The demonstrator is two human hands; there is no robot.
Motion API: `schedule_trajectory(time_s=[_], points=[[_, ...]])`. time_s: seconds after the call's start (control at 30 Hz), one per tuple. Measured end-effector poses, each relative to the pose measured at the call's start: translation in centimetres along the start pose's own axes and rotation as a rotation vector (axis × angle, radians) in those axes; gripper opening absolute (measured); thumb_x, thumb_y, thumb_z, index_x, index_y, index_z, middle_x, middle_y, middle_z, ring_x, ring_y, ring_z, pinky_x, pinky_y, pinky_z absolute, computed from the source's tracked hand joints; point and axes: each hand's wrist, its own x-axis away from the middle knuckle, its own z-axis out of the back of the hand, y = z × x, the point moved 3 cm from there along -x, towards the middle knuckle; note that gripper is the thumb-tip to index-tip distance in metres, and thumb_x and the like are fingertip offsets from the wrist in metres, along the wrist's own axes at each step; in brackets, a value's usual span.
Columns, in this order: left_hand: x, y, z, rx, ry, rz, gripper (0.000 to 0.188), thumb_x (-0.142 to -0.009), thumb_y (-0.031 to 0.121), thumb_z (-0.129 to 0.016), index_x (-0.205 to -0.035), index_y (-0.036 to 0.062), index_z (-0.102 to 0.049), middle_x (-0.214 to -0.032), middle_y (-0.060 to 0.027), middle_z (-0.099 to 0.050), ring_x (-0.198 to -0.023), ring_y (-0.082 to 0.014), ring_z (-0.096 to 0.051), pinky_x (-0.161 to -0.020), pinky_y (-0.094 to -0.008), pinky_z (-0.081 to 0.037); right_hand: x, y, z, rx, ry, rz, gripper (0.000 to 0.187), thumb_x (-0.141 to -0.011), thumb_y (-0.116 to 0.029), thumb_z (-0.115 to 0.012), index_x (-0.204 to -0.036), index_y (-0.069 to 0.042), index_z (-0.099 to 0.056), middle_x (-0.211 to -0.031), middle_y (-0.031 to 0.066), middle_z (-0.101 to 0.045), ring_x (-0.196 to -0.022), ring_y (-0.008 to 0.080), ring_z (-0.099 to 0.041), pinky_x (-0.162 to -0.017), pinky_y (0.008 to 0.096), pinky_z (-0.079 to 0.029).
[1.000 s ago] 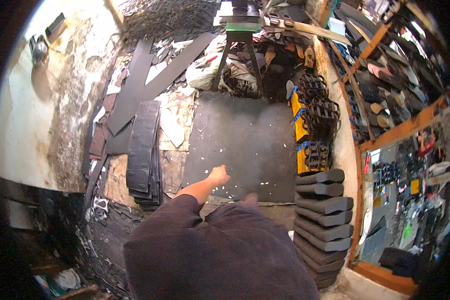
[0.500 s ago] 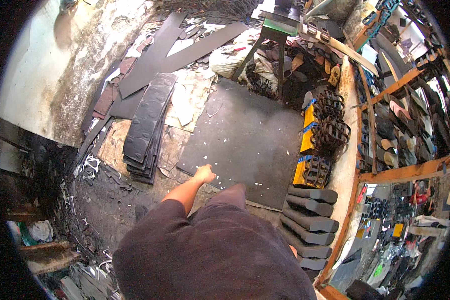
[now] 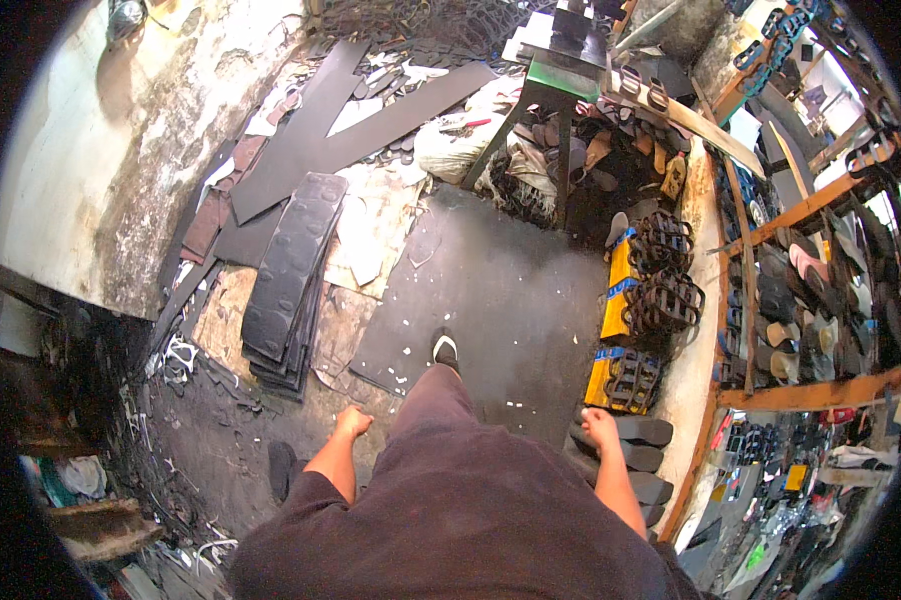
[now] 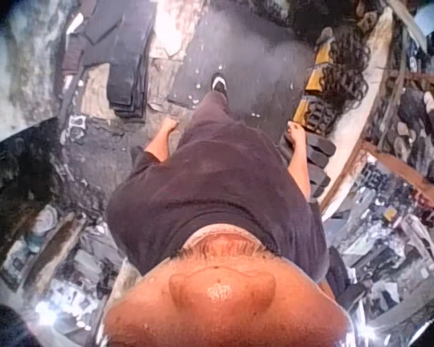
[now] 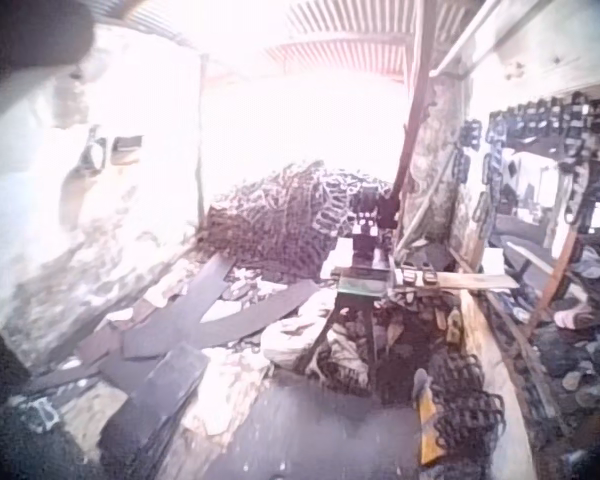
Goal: The person uses a hydraulic press to cut black rubber shoe soles from a sheet using a metal template. After cutting, the person stacks the finished soles and places them on a shelf.
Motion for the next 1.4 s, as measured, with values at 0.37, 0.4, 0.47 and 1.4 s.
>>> schedule_trajectory(time_s=[0.37,0.4,0.47,1.4], points=[[-14.8,15.3,20.6,0.166,0.225,-0.244,0.056,-0.083,0.033,-0.082,-0.127,0.0005,-0.068,-0.119,-0.0199,-0.074,-0.113,-0.0334,-0.069,-0.099,-0.0416,-0.052,-10.6,-18.4,0.8,0.093,0.058,0.083,0.055,-0.092,-0.053,-0.068,-0.119,-0.005,-0.072,-0.121,0.0189,-0.072,-0.116,0.0354,-0.068,-0.099,0.0443,-0.052],[-15.8,18.1,23.1,0.173,0.225,-0.224,0.054,-0.084,0.030,-0.080,-0.126,-0.0004,-0.068,-0.120,-0.0203,-0.074,-0.111,-0.0331,-0.070,-0.098,-0.0413,-0.052,-10.9,-18.6,0.8,0.075,0.086,0.070,0.055,-0.092,-0.053,-0.069,-0.121,-0.005,-0.072,-0.123,0.0193,-0.072,-0.117,0.0354,-0.067,-0.099,0.0441,-0.052],[-14.6,25.0,28.4,0.328,0.253,-0.232,0.052,-0.085,0.027,-0.078,-0.129,0.0003,-0.067,-0.118,-0.0179,-0.074,-0.107,-0.0278,-0.071,-0.092,-0.0387,-0.053,-10.7,-19.1,0.2,0.001,0.075,-0.016,0.055,-0.092,-0.051,-0.070,-0.123,-0.005,-0.071,-0.125,0.0208,-0.070,-0.119,0.0349,-0.066,-0.100,0.0440,-0.051],[-38.5,66.1,30.6,-0.220,-0.227,-0.294,0.044,-0.092,0.036,-0.071,-0.116,-0.0016,-0.070,-0.106,-0.0215,-0.074,-0.097,-0.0395,-0.069,-0.086,-0.0474,-0.054,-72.2,-84.9,33.5,0.414,0.400,0.313,0.103,-0.059,-0.086,-0.075,-0.122,-0.005,-0.075,-0.124,0.0178,-0.073,-0.112,0.0316,-0.071,-0.094,0.0463,-0.055]])
